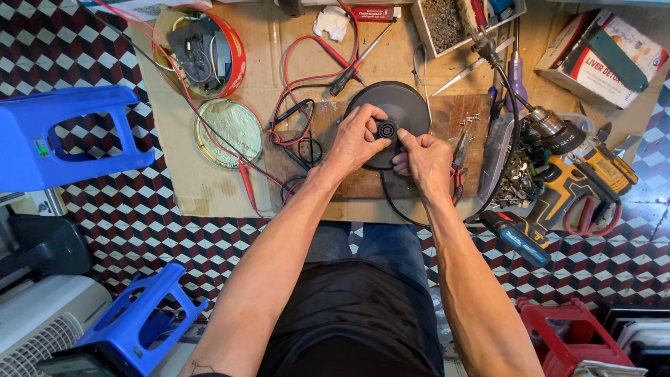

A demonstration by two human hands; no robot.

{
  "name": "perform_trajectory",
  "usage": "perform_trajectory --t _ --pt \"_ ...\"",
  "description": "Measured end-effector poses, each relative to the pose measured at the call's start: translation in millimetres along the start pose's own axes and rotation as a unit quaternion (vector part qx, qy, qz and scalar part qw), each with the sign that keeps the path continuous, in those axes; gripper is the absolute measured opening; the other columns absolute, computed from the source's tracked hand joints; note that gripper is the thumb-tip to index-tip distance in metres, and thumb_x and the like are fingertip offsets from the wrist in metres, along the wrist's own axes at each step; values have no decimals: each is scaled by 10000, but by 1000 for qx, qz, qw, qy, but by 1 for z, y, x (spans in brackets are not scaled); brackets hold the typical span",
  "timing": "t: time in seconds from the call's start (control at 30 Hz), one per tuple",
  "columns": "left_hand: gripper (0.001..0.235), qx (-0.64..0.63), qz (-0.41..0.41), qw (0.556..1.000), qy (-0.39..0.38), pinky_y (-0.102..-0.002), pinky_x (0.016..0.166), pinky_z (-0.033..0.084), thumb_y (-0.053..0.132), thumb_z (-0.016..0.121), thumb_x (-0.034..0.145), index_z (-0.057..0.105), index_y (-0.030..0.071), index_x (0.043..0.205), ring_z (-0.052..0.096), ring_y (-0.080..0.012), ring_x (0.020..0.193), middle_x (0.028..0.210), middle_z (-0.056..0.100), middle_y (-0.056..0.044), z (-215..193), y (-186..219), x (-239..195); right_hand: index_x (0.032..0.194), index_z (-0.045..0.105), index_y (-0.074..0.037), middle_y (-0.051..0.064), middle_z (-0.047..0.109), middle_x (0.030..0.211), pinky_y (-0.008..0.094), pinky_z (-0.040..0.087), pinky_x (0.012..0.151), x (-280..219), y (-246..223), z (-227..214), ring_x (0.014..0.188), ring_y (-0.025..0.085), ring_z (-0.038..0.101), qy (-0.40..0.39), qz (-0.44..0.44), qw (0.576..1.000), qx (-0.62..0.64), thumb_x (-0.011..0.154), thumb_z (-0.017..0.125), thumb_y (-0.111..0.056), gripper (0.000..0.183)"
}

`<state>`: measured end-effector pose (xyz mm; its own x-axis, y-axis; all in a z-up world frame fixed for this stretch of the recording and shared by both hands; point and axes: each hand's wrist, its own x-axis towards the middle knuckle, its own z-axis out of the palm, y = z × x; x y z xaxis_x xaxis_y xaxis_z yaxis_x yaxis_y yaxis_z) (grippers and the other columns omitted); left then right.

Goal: The person works on a small black circular electronic device, connecting and disconnecting wires, and using a multimeter to test electrical continuity. They also briefly handle a metal kettle and a power plug, stripping wires and making connections.

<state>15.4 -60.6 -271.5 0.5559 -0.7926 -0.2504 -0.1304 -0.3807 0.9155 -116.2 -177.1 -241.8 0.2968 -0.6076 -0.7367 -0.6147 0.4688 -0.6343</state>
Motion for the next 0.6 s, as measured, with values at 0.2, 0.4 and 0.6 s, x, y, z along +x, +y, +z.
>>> perform_trajectory --t 0.2,0.4,0.6 --pt "508 6 -14 1000 -11 -273 632 514 81 921 700 627 114 1113 523 -108 689 865 517 1 -1 0 6 750 705 25 118 704 644 287 550 467 17 -22 -20 507 151 669 -75 -25 986 -148 918 778 -345 413" --pt "509 12 -32 999 -24 -275 630 517 101 933 698 625 112 1104 519 -105 688 856 514 6 -1 2 7 814 749 56 139 702 639 313 582 502 28 -42 -31 519 169 684 -124 -22 963 -240 928 757 -384 455" --pt "485 -7 -28 999 -26 -266 624 518 116 929 717 645 97 1109 524 -93 680 852 532 2 -7 4 7 811 752 38 120 714 640 302 588 517 32 -46 -30 540 164 705 -164 -56 947 -270 961 712 -367 434"
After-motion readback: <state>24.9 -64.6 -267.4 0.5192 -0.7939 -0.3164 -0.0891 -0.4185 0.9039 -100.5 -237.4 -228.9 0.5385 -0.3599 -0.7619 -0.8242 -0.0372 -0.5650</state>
